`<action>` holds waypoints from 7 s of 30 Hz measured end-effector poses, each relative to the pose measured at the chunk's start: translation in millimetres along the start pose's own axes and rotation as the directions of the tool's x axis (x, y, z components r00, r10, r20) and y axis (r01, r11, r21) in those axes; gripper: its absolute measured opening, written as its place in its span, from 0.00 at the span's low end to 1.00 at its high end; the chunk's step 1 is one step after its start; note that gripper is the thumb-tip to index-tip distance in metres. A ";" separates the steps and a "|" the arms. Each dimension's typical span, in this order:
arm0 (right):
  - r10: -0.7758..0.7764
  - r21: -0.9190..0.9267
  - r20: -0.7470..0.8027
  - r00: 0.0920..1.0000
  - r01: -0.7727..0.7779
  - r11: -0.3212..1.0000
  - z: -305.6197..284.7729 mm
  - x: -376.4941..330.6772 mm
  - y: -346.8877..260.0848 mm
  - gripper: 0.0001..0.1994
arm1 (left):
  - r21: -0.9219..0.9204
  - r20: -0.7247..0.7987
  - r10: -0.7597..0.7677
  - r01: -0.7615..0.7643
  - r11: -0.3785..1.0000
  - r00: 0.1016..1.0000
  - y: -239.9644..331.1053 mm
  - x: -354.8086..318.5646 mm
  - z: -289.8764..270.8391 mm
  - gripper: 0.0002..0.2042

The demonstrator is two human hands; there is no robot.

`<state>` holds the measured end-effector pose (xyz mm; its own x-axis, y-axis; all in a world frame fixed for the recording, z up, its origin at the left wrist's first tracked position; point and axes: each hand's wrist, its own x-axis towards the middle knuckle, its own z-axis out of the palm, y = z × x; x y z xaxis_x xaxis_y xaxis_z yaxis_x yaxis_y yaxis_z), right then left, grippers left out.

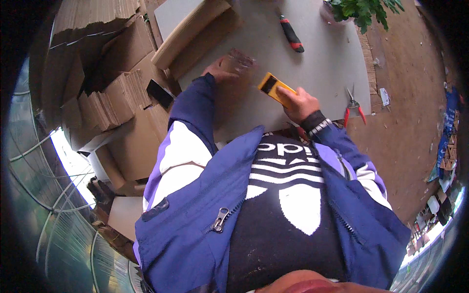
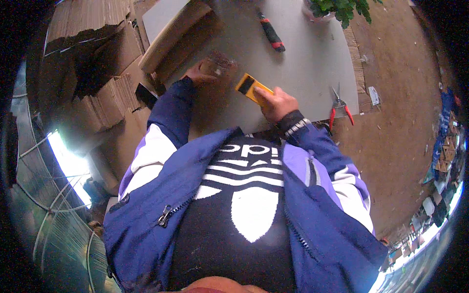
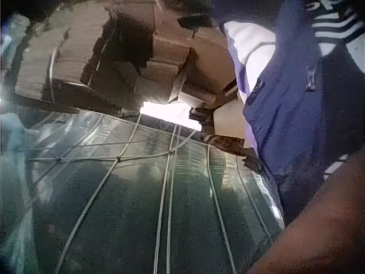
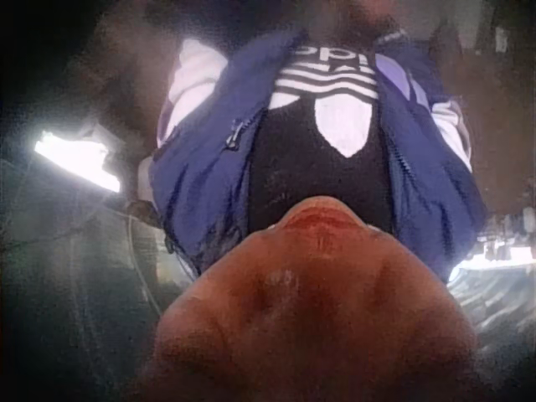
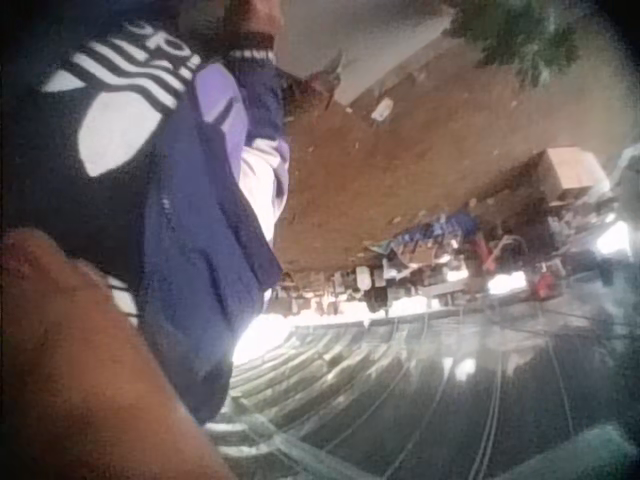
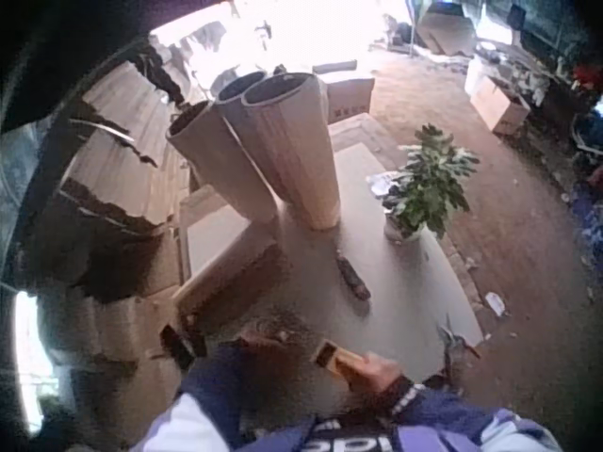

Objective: The person assembles cylindrical cardboard planters by wrapping flat cardboard sheets around a core, securing them with a tape dispenser, and inserting small potted plants into the finished cylinders. The person repeats this process for multiple units, placing completed planters on a nearby table.

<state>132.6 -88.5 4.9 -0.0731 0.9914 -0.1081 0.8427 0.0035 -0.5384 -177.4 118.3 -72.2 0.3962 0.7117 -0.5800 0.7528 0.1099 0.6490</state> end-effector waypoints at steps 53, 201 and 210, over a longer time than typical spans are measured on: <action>-0.275 -0.108 0.122 0.954 0.288 0.951 -112.5 0.7 2.4 0.18 | 0.773 -0.099 0.301 -0.117 0.623 0.949 118.8 -92.6 150.4 0.59; 0.604 0.930 -0.102 0.790 -0.139 0.340 16.1 -147.6 147.7 0.35 | 0.631 0.213 0.943 -0.773 0.068 0.257 351.4 -249.2 -3.1 0.24; 0.567 0.910 -0.054 0.822 -0.193 0.367 10.4 -132.1 152.5 0.35 | 0.520 0.760 0.551 -0.831 -0.196 0.345 401.2 -212.4 49.1 0.17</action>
<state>265.2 -220.3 -71.6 0.4467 0.8239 -0.3487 -0.1624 -0.3086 -0.9372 66.3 -22.8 287.3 0.9510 -0.2209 -0.2164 -0.2038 -0.9740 0.0986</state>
